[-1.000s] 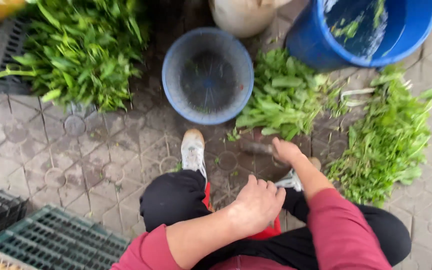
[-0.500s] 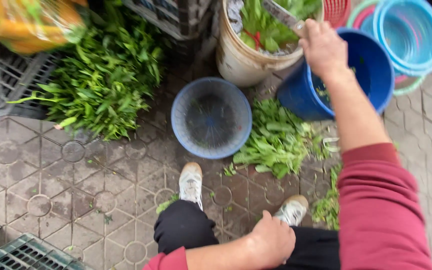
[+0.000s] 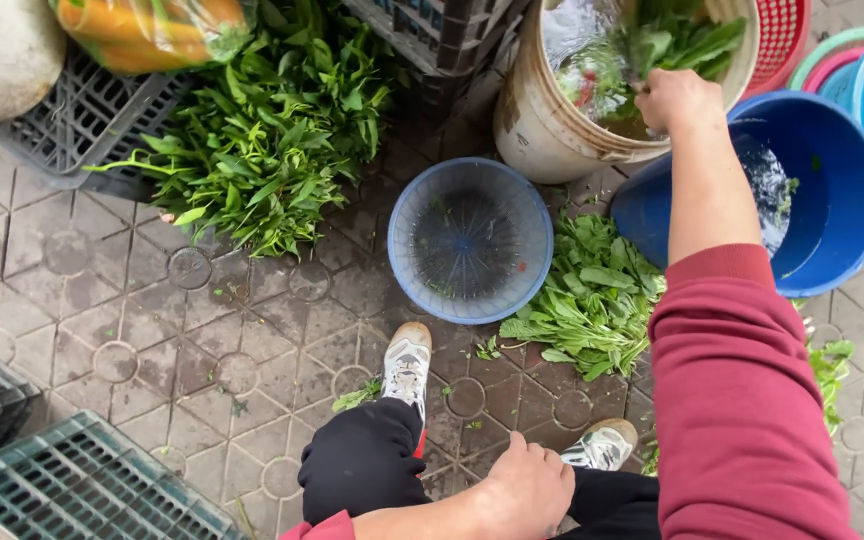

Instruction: The person trims the roots off bunches of leafy green vegetables using a knife, bundles them together, and secures the bunches with red ties.

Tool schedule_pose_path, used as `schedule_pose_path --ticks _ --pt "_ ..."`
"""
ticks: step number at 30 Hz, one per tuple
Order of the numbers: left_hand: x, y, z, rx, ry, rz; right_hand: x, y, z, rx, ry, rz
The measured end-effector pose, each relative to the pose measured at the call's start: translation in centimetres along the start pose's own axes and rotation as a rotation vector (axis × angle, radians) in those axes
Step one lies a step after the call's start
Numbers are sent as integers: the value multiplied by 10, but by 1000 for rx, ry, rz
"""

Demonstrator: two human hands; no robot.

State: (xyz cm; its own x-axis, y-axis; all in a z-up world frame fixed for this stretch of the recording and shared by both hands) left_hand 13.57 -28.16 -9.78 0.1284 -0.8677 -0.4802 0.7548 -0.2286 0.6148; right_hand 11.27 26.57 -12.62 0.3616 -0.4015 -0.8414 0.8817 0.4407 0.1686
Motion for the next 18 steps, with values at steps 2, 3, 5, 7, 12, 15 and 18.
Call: schedule_pose_path --ticks 2,3,5,7,12,15,18 --pt "2 0 -8 -54 93 -42 -18 -15 12 61 -39 -53" --pt "2 0 -11 -103 174 -93 -25 -22 20 132 -83 -116" --pt "-28 0 -5 -139 186 -97 -26 7 -1 105 -56 -83" --pt "-32 6 -6 -153 188 -119 -31 23 40 107 -28 -59" --pt "-70 18 -15 110 826 -57 -26 51 216 -16 503 -191" --pt "-105 20 -7 42 1134 -12 93 66 208 106 977 565" --pt "-121 7 5 198 1426 173 90 53 252 35 322 -370"
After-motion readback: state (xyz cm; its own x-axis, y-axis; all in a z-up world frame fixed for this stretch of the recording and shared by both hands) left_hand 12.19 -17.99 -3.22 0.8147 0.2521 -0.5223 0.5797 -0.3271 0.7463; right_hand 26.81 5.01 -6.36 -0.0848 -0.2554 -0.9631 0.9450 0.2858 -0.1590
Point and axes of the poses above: each hand's wrist, its own z-axis away from the middle knuckle, its own x-axis out of the palm, y = z × x, the point moved 4 cm from there along -z, towards the middle knuckle, and after that the axes turned 6 degrees about -x, right-handed, at the moved point
